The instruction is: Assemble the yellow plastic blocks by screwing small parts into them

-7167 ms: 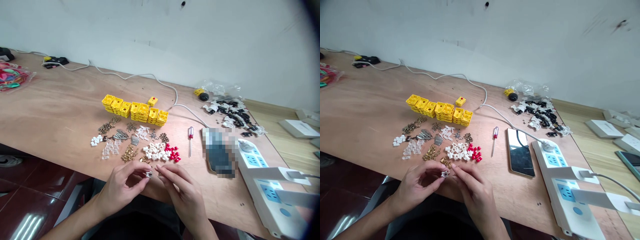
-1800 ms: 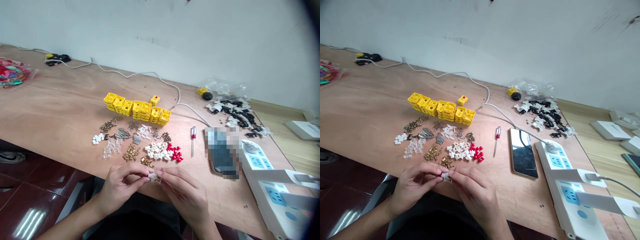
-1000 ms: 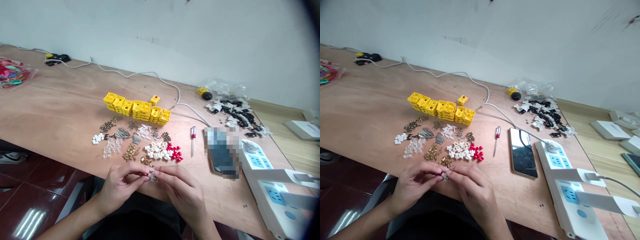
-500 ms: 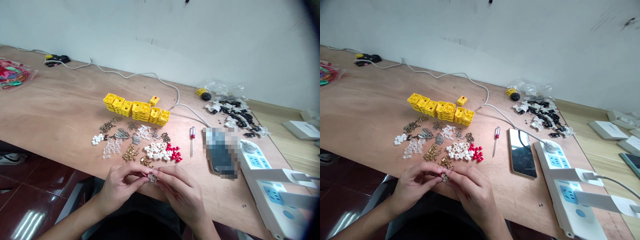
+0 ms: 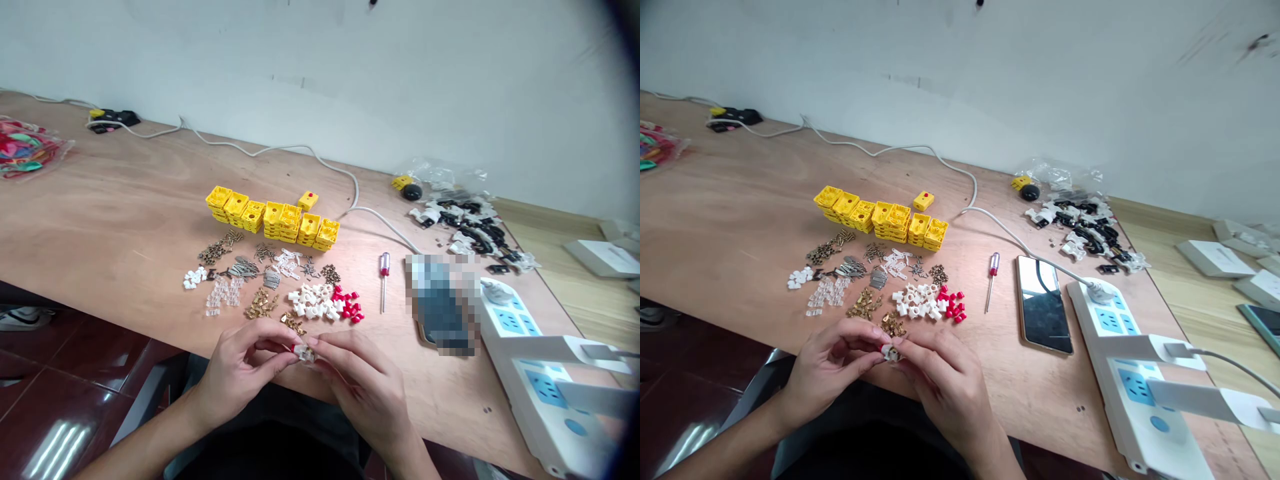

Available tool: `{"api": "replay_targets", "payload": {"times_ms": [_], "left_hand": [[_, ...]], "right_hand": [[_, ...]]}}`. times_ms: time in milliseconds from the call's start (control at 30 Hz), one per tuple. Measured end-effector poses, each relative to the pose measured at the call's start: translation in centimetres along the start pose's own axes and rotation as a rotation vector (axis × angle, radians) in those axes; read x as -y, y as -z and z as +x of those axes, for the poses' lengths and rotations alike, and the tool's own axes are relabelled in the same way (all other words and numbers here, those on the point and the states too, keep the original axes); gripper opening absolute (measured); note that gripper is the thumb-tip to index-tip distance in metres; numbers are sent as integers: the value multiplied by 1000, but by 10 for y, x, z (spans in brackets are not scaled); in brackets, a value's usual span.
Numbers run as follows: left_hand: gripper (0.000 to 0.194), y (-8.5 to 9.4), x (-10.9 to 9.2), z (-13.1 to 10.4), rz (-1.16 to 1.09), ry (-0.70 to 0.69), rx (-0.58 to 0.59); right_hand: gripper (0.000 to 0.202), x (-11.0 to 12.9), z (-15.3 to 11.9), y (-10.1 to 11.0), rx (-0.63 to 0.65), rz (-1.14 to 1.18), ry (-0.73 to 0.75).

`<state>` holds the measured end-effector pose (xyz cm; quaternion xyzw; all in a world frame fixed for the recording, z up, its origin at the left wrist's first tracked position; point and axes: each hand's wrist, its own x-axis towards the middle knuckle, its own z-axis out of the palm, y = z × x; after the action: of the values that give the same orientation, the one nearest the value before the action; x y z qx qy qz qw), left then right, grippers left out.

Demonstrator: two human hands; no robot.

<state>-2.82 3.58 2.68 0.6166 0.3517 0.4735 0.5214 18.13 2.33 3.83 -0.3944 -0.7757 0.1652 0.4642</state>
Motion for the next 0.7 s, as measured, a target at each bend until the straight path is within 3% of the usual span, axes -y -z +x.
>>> {"api": "replay_targets", "payload": {"times_ms": [700], "left_hand": [[20, 0, 0, 1, 23, -10, -5]], "right_hand": [[29, 0, 0, 0, 23, -5, -5]]}}
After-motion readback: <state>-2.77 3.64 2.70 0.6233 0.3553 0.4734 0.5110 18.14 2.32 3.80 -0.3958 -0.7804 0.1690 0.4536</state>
